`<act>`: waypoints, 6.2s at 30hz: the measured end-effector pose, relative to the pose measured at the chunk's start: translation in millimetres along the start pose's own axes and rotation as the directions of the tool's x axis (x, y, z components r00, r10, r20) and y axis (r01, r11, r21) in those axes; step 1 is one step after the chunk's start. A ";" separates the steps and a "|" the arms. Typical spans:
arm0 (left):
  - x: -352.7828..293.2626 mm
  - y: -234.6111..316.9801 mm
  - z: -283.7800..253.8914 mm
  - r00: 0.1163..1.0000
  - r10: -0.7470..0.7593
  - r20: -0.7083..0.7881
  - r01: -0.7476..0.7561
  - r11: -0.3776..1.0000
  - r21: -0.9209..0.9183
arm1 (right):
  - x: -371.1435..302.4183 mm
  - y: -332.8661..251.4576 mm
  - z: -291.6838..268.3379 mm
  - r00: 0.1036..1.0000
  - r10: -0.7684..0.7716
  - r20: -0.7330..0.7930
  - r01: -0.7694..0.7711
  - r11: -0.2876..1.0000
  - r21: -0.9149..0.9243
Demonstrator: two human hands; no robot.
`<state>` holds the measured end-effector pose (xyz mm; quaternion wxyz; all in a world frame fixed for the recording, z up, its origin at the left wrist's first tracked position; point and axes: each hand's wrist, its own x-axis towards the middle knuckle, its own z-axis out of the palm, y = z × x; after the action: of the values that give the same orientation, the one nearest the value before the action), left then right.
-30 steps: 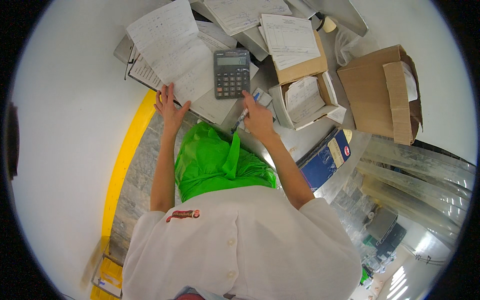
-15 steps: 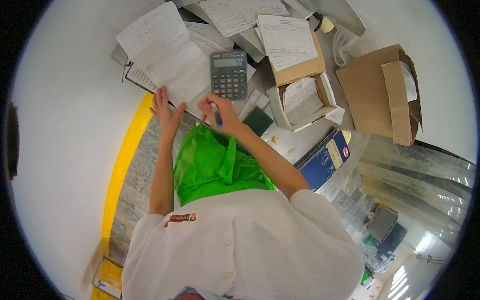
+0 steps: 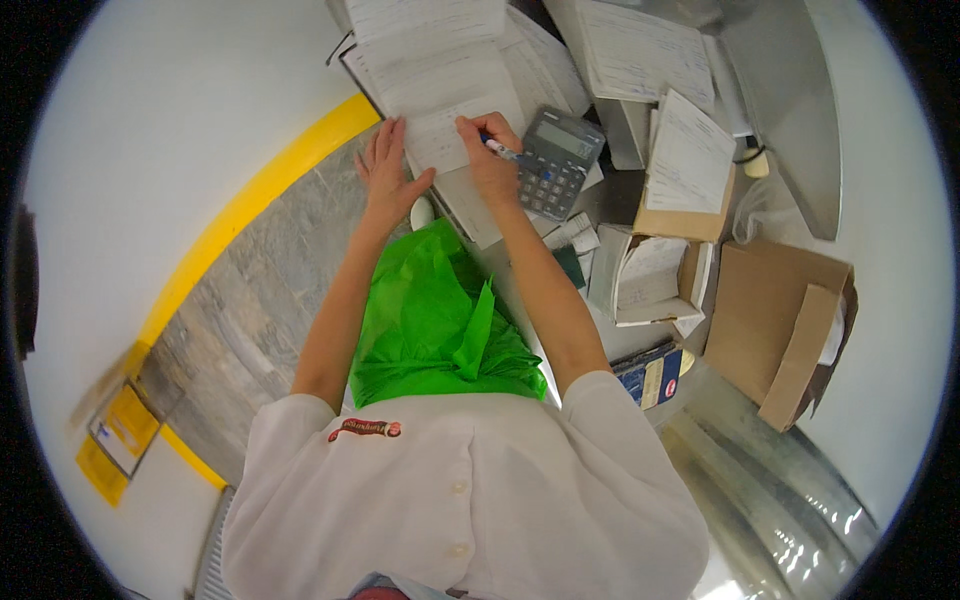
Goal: The person unpacks a cardboard box, then uses a calculator and pen to write on a notepad. They handle a wallet and flip through a book, writing on a document while organizing papers on a cluttered countertop.
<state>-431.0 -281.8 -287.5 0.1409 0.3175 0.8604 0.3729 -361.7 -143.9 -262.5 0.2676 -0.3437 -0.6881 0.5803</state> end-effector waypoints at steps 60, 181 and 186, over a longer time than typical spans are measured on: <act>-1.4 -3.6 2.1 1.000 -0.013 -0.021 0.014 0.999 0.042 | -9.1 28.5 5.2 0.972 -0.227 -0.057 0.199 0.931 -0.305; 84.2 1.5 -20.4 0.946 0.229 0.230 -0.292 0.909 0.296 | -11.8 24.4 7.1 0.995 -0.090 -0.034 0.078 0.961 -0.266; 84.2 0.1 -19.6 0.946 0.234 0.225 -0.293 0.913 0.284 | -7.5 26.8 4.6 0.984 -0.069 -0.161 0.048 0.990 -0.131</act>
<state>-504.2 -237.7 -274.5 0.1167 0.4828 0.8407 0.2157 -356.2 -150.2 -289.5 0.3185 -0.3866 -0.7088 0.4967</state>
